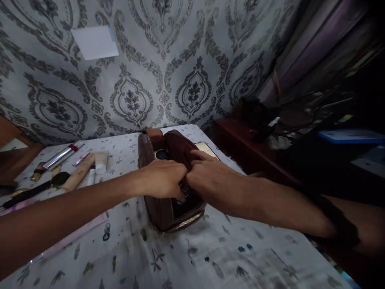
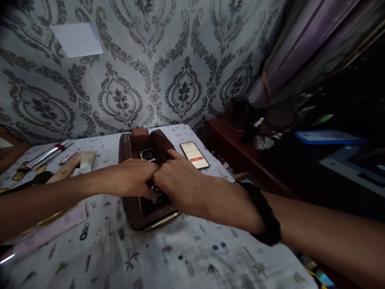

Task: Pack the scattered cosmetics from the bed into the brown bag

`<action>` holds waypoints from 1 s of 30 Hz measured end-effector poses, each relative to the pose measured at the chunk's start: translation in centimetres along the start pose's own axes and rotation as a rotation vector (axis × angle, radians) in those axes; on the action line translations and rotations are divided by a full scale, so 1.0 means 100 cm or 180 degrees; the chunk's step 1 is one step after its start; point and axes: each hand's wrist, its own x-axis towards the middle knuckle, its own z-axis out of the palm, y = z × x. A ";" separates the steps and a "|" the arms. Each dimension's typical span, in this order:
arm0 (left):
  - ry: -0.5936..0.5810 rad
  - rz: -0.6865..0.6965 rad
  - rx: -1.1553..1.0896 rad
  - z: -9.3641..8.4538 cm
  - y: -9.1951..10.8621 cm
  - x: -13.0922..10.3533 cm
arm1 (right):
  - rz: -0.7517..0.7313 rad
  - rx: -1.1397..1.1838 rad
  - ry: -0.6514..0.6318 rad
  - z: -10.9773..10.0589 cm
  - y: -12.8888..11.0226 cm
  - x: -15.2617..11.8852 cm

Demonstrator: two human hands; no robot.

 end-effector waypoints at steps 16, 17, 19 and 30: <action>-0.0348 0.0080 0.0241 -0.004 -0.001 0.005 | -0.0313 0.0198 0.0439 0.015 0.012 -0.008; -0.0347 0.0100 0.0234 -0.004 -0.001 0.005 | -0.0322 0.0173 0.0421 0.014 0.012 -0.008; -0.0346 0.0118 0.0222 -0.003 -0.001 0.005 | -0.0319 0.0158 0.0413 0.011 0.013 -0.009; -0.0280 0.0151 0.0160 -0.004 0.002 0.002 | 0.0007 0.0799 0.2206 0.013 0.015 -0.037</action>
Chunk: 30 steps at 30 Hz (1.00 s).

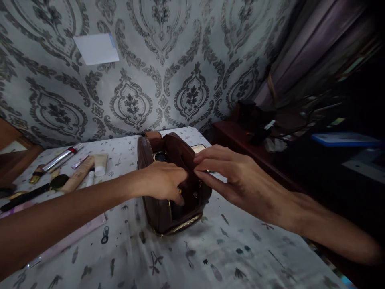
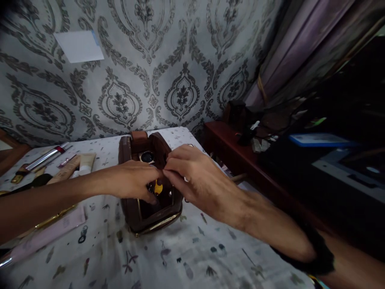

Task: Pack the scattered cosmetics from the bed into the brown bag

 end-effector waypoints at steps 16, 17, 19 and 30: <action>0.0362 -0.0159 -0.0675 0.010 0.016 0.019 | 0.1152 0.0684 0.1272 0.023 0.005 -0.062; 0.0350 -0.0184 -0.0697 0.010 0.016 0.020 | 0.1223 0.0706 0.1299 0.025 0.006 -0.066; 0.0324 -0.0177 -0.0752 0.009 0.015 0.022 | 0.1345 0.0754 0.1314 0.031 0.007 -0.073; 0.0076 0.0328 -0.0877 0.007 0.010 0.030 | 0.1864 0.0852 0.1262 0.056 0.009 -0.096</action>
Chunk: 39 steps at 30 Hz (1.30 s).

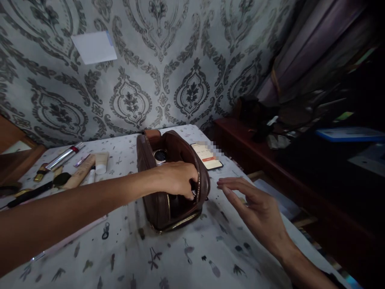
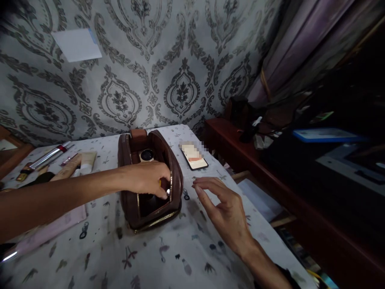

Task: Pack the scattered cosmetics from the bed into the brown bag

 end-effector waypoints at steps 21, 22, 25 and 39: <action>0.0170 -0.0231 -0.0064 -0.005 0.001 0.001 | 0.0806 0.0269 -0.0179 0.026 0.037 -0.022; 0.0142 -0.0200 -0.0041 -0.007 0.001 0.000 | 0.0815 0.0275 -0.0169 0.026 0.037 -0.022; 0.0100 -0.0164 0.0131 -0.014 0.000 -0.005 | 0.0848 0.0275 -0.0179 0.025 0.038 -0.023; -0.0187 -0.0388 0.1194 -0.012 0.007 -0.026 | 0.0976 0.0295 -0.0290 0.026 0.041 -0.023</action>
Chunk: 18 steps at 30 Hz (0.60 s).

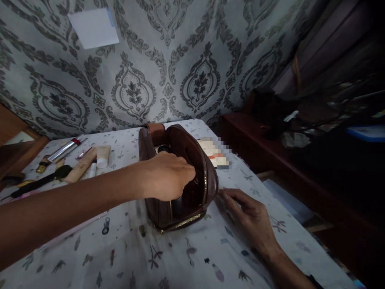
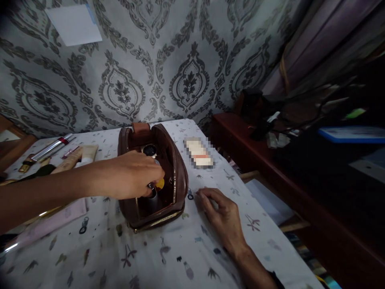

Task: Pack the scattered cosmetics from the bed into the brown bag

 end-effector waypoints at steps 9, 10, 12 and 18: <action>0.0152 0.0114 -0.0428 0.006 -0.005 0.006 | 0.0015 0.0004 -0.0025 -0.001 -0.004 0.003; 0.0124 0.0129 -0.0429 0.004 -0.005 0.006 | 0.0015 -0.0001 -0.0032 -0.001 -0.005 0.003; 0.0059 0.0134 -0.0444 0.001 -0.005 0.006 | 0.0006 -0.0019 -0.0029 -0.002 -0.005 0.003; -0.0106 0.0030 -0.0487 -0.003 -0.005 0.003 | -0.0041 -0.0036 -0.0043 -0.001 -0.005 0.002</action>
